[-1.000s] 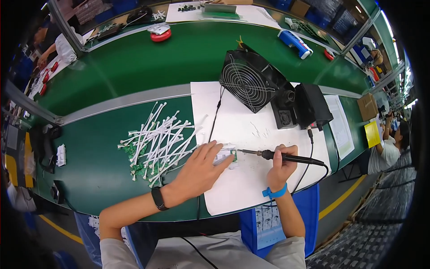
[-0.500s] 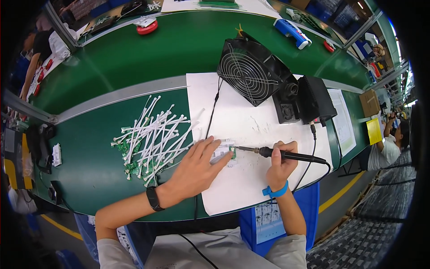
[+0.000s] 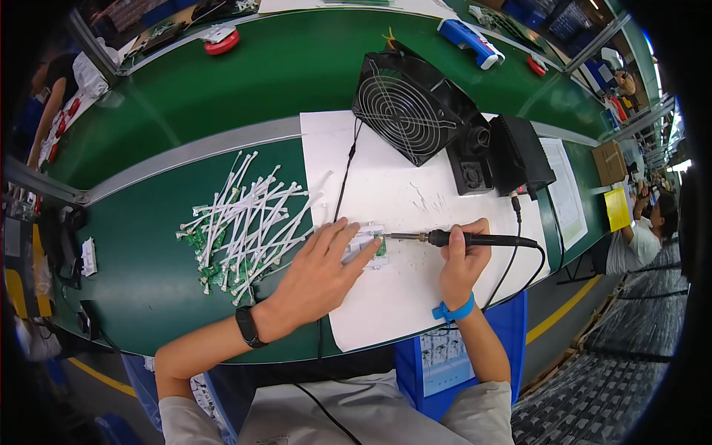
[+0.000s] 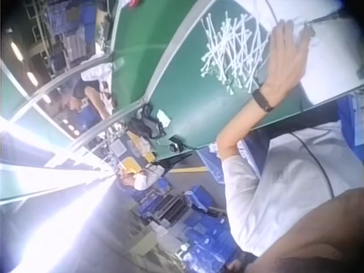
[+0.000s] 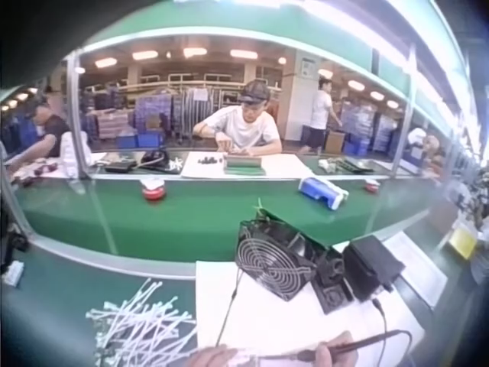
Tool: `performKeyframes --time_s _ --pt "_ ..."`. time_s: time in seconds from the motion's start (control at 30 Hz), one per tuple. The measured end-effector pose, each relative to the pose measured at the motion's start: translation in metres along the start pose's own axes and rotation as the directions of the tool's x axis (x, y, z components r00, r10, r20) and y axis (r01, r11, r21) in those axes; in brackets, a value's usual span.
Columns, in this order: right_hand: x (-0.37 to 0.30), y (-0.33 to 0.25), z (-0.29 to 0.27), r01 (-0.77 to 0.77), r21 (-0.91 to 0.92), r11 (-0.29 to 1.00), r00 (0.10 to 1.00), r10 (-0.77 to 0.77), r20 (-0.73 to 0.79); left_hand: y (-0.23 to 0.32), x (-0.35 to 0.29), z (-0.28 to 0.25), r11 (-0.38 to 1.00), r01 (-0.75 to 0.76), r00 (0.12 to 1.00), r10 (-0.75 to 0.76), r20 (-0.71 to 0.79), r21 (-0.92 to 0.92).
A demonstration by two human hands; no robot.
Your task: Soldering wires onto small circuit boards at an industrial assembly line station.
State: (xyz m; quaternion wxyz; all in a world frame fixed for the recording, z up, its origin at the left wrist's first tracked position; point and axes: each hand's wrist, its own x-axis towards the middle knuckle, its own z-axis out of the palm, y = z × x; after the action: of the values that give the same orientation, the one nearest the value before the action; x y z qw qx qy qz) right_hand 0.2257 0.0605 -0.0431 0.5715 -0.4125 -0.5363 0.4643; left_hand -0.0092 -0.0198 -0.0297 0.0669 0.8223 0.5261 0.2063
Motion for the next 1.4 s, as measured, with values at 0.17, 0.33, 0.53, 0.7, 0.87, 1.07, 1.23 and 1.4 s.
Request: performKeyframes --time_s 0.17,0.33,0.53,0.7,0.87,1.07,1.23,1.4 --pt "0.001 -0.001 -0.002 0.026 0.016 1.0 0.998 -0.025 -0.061 0.002 0.0 -0.001 1.0 -0.003 1.0 0.003 0.016 -0.004" --pt "0.002 0.0 -0.008 0.167 -0.082 0.983 0.979 -0.175 -0.108 0.007 -0.003 0.0 0.995 0.073 0.997 -0.073 0.006 0.063" --pt "0.001 -0.003 -0.012 0.204 -0.038 0.978 0.978 -0.205 -0.048 0.005 0.0 -0.009 0.998 0.059 0.995 -0.058 0.081 -0.015" --pt "-0.003 0.0 -0.013 0.19 0.006 0.982 0.982 -0.19 0.018 0.006 0.004 -0.012 0.998 0.062 0.995 -0.063 0.075 0.005" --pt "-0.004 -0.002 -0.011 0.156 0.092 0.983 0.982 -0.165 0.097 0.009 0.007 -0.014 0.996 0.09 0.992 -0.087 0.091 -0.023" --pt "-0.005 -0.004 -0.01 0.124 0.071 0.99 0.98 -0.134 0.147 0.009 0.006 -0.014 0.997 0.076 0.994 -0.075 0.079 -0.011" --pt "-0.005 -0.002 -0.009 0.124 0.055 0.991 0.982 -0.13 0.134 0.008 0.005 -0.016 0.997 0.077 0.994 -0.075 0.08 -0.019" --pt "-0.01 0.008 -0.009 0.138 0.021 0.99 0.985 -0.139 0.099 0.003 -0.002 -0.013 0.997 0.066 0.996 -0.063 0.07 -0.04"
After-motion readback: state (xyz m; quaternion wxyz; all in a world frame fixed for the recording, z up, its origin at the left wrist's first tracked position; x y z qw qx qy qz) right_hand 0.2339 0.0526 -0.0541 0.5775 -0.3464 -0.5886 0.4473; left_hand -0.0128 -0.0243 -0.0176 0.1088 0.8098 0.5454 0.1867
